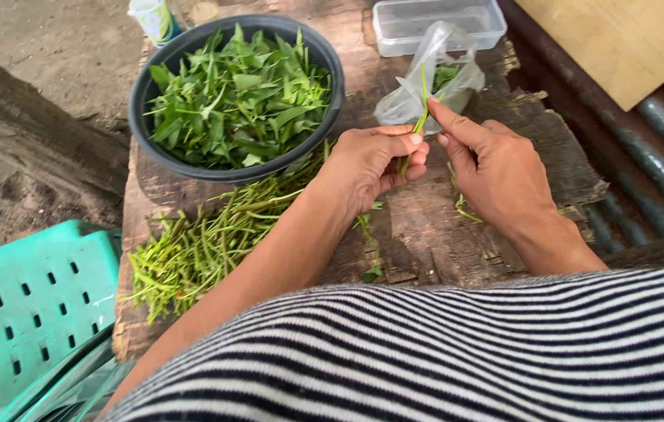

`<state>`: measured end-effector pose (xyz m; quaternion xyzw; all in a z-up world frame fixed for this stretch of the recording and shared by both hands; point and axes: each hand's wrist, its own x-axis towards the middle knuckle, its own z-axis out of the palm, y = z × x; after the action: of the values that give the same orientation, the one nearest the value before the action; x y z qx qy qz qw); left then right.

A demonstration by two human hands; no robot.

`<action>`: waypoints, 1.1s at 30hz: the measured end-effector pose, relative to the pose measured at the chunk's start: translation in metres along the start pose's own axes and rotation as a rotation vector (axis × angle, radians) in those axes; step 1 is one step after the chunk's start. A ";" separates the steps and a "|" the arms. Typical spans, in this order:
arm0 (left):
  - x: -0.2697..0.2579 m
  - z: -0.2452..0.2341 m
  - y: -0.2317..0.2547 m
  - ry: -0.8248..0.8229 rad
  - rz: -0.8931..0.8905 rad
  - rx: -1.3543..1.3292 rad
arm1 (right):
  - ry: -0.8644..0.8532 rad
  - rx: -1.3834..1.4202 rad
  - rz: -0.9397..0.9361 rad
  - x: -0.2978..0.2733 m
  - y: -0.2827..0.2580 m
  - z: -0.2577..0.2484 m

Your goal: Trimming and cutting green leafy vegetables with a knife.

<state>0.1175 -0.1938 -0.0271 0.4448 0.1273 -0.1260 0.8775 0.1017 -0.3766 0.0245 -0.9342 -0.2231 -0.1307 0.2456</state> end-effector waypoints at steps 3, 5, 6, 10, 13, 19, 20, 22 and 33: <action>0.022 0.015 -0.011 -0.015 -0.008 0.011 | 0.079 -0.008 -0.088 0.002 0.037 -0.002; 0.033 0.027 -0.017 -0.020 -0.017 0.026 | 0.085 0.052 0.016 0.008 0.052 -0.010; 0.038 0.032 -0.020 -0.015 -0.028 0.037 | 0.082 0.118 0.118 0.011 0.059 -0.013; 0.053 0.050 -0.024 0.026 -0.029 0.025 | -0.095 0.768 0.613 0.018 0.097 -0.034; 0.065 0.061 -0.032 0.066 -0.028 0.114 | -0.347 1.397 0.730 0.009 0.114 -0.040; 0.068 0.081 -0.032 -0.046 -0.007 0.536 | -0.693 1.467 0.595 0.007 0.119 -0.037; 0.072 0.082 -0.033 -0.070 0.003 0.572 | -0.660 1.438 0.645 0.006 0.120 -0.037; 0.077 0.082 -0.034 -0.089 0.016 0.610 | -0.631 1.410 0.689 0.005 0.123 -0.037; 0.097 0.086 -0.049 0.093 -0.042 0.881 | -0.359 0.903 0.723 0.010 0.123 0.001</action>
<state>0.2018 -0.3021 -0.0471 0.7790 0.1099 -0.1657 0.5947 0.1698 -0.4685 -0.0226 -0.7618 0.0374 0.2281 0.6051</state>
